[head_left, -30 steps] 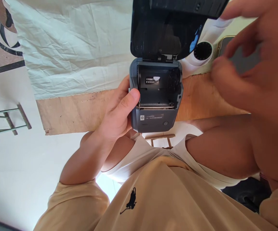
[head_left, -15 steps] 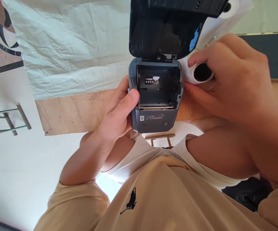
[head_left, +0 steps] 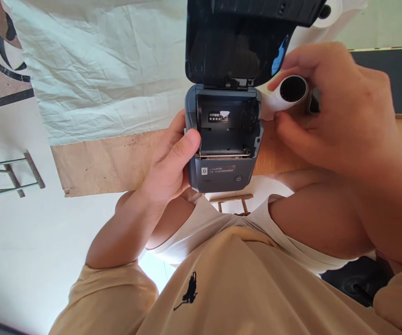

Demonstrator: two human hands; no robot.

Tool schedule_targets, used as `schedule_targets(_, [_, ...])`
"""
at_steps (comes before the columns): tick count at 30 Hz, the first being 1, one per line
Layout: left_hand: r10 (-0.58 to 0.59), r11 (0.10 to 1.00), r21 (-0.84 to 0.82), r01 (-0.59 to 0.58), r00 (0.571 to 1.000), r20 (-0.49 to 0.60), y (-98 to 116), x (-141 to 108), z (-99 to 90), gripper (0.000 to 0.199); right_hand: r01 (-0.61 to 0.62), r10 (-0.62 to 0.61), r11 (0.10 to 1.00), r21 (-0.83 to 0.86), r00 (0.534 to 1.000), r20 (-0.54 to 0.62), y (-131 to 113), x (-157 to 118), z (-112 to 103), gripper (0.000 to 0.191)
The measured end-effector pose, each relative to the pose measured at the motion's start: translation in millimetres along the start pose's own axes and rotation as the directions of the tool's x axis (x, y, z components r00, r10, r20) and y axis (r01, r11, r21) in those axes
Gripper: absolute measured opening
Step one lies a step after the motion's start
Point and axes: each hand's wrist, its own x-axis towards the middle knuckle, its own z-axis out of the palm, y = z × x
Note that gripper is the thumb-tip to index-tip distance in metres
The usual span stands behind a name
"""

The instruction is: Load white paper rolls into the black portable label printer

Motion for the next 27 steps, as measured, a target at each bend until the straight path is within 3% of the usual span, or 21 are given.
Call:
schedule_targets(4, [-0.038, 0.999, 0.034, 0.039, 0.999, -0.035, 2.3, -0.9, 2.3, 0.046, -0.011, 0.012, 0.996, -0.093, 1.0, 0.016, 2.3, 0.7, -0.8, 0.038])
schedule_targets(9, [-0.025, 0.999, 0.026, 0.026, 0.999, -0.02, 2.0, -2.1, 1.3, 0.045, -0.004, 0.004, 1.0, -0.023, 1.0, -0.005, 5.2, 0.7, 0.7, 0.054])
schedule_targets(14, [-0.032, 0.999, 0.026, 0.033, 0.999, -0.022, 3.6, -1.4, 0.5, 0.041, 0.006, -0.007, 0.997, -0.073, 1.0, -0.017, 6.2, 0.9, 1.3, 0.039])
schedule_targets(18, [-0.027, 1.0, -0.009, 0.027, 0.999, -0.022, 3.7, -1.2, 3.1, 0.036, 0.01, -0.011, 1.0, -0.021, 0.999, -0.031, 6.4, -0.6, 0.9, 0.057])
schedule_targets(23, [-0.042, 0.999, 0.002, 0.042, 0.999, -0.029, 3.1, -0.9, 4.3, 0.037, 0.018, -0.019, 0.997, -0.07, 1.0, -0.013, 6.9, 1.6, 2.0, 0.042])
schedule_targets(27, [-0.032, 0.999, 0.043, 0.034, 0.998, -0.046, 3.3, -0.2, 4.1, 0.047, 0.026, -0.025, 0.999, -0.037, 1.0, 0.011, 7.9, 0.2, 1.8, 0.06])
